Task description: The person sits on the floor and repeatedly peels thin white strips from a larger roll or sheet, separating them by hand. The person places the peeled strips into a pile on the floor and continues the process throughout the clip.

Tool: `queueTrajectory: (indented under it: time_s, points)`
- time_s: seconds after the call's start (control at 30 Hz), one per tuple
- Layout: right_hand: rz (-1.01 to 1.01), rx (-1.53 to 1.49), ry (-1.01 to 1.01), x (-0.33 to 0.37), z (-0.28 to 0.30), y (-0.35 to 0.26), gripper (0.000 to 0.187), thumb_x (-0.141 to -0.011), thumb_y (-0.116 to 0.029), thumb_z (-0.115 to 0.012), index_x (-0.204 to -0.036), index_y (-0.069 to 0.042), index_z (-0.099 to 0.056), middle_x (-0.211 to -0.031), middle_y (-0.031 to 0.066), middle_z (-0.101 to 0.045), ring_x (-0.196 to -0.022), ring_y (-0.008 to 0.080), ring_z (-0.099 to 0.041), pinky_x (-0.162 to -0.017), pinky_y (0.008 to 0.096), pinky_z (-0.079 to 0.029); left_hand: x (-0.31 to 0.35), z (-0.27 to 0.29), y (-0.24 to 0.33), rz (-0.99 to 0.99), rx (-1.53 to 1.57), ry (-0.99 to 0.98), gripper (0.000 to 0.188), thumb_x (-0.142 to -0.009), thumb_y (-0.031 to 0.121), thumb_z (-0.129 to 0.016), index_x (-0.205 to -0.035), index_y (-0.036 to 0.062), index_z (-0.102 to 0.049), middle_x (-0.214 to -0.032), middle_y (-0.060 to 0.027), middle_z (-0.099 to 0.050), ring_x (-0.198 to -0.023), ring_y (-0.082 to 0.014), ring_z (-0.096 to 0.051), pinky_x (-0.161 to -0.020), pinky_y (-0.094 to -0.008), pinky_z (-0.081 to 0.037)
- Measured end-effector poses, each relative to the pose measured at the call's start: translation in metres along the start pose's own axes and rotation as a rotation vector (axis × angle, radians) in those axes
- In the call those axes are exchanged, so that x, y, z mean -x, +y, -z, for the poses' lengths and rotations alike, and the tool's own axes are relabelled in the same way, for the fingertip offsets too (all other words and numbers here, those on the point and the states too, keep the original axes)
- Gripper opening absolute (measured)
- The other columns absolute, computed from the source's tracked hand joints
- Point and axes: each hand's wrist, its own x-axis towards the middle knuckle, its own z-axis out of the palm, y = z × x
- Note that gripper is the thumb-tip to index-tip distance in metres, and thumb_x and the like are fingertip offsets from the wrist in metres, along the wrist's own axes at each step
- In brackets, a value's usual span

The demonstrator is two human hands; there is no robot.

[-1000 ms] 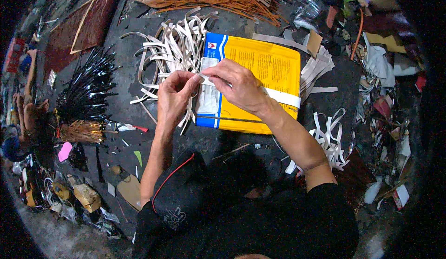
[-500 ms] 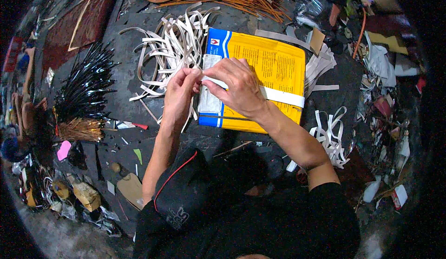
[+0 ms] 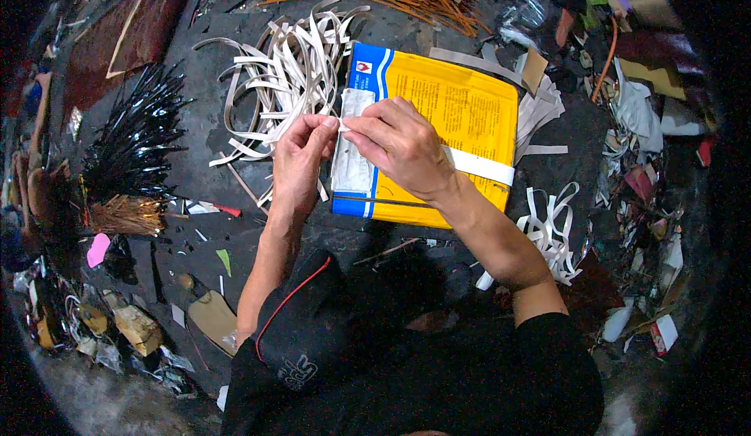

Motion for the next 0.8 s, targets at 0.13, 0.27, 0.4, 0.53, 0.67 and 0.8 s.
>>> queueTrajectory:
  time_s: [0.13,0.27,0.4,0.53,0.67,0.8]
  points:
    - [-0.013,-0.033,-0.020,-0.001,0.001,-0.001,0.014,-0.076,-0.011,-0.070,-0.088,-0.006,-0.065,-0.080,0.0061,-0.057,-0.076,0.0240,-0.058,-0.068,0.0352,-0.049,-0.006,0.003,-0.010,-0.013,0.114,-0.030,0.018,-0.091,0.020,-0.061,-0.093,0.0027,-0.061,-0.076,0.0017,-0.057,-0.066,-0.0047,-0.047,-0.060,-0.0189,-0.037]
    - [-0.033,-0.065,-0.032,0.000,0.002,0.001,0.015,-0.076,-0.010,-0.070,-0.089,-0.005,-0.065,-0.082,0.0065,-0.057,-0.077,0.0240,-0.058,-0.069,0.0353,-0.049,-0.011,0.009,-0.015,-0.001,0.167,-0.027,0.018,-0.091,0.020,-0.062,-0.093,0.0023,-0.060,-0.076,0.0012,-0.057,-0.066,-0.0049,-0.048,-0.060,-0.0189,-0.037]
    - [-0.037,-0.081,-0.045,0.001,0.000,0.003,0.017,-0.076,-0.010,-0.070,-0.092,-0.005,-0.066,-0.084,0.0072,-0.058,-0.078,0.0242,-0.058,-0.070,0.0353,-0.049,-0.016,0.013,-0.017,-0.006,0.187,0.010,0.018,-0.091,0.019,-0.063,-0.093,0.0022,-0.060,-0.077,0.0006,-0.058,-0.065,-0.0049,-0.047,-0.059,-0.0188,-0.037]
    - [-0.048,-0.084,-0.057,0.002,0.000,0.004,0.018,-0.076,-0.010,-0.070,-0.093,-0.005,-0.066,-0.084,0.0077,-0.058,-0.078,0.0246,-0.058,-0.070,0.0352,-0.049,-0.028,0.028,-0.031,0.022,0.160,0.064,0.017,-0.090,0.019,-0.063,-0.093,0.0021,-0.061,-0.077,-0.0003,-0.059,-0.064,-0.0047,-0.048,-0.057,-0.0181,-0.037]
    - [-0.046,-0.065,-0.057,0.002,0.002,0.005,0.017,-0.076,-0.010,-0.070,-0.093,-0.004,-0.066,-0.084,0.0078,-0.058,-0.078,0.0248,-0.058,-0.070,0.0348,-0.049,-0.038,0.043,-0.044,0.007,0.116,0.117,0.018,-0.089,0.020,-0.064,-0.092,0.0028,-0.062,-0.077,0.0000,-0.059,-0.065,-0.0056,-0.049,-0.058,-0.0183,-0.038]
    - [-0.045,-0.082,-0.057,0.001,0.001,0.004,0.017,-0.076,-0.009,-0.070,-0.092,-0.004,-0.066,-0.084,0.0078,-0.058,-0.077,0.0246,-0.058,-0.070,0.0346,-0.049,-0.049,0.058,-0.055,-0.008,0.033,0.159,0.017,-0.090,0.020,-0.063,-0.091,0.0028,-0.063,-0.077,0.0004,-0.060,-0.066,-0.0056,-0.050,-0.059,-0.0180,-0.037]
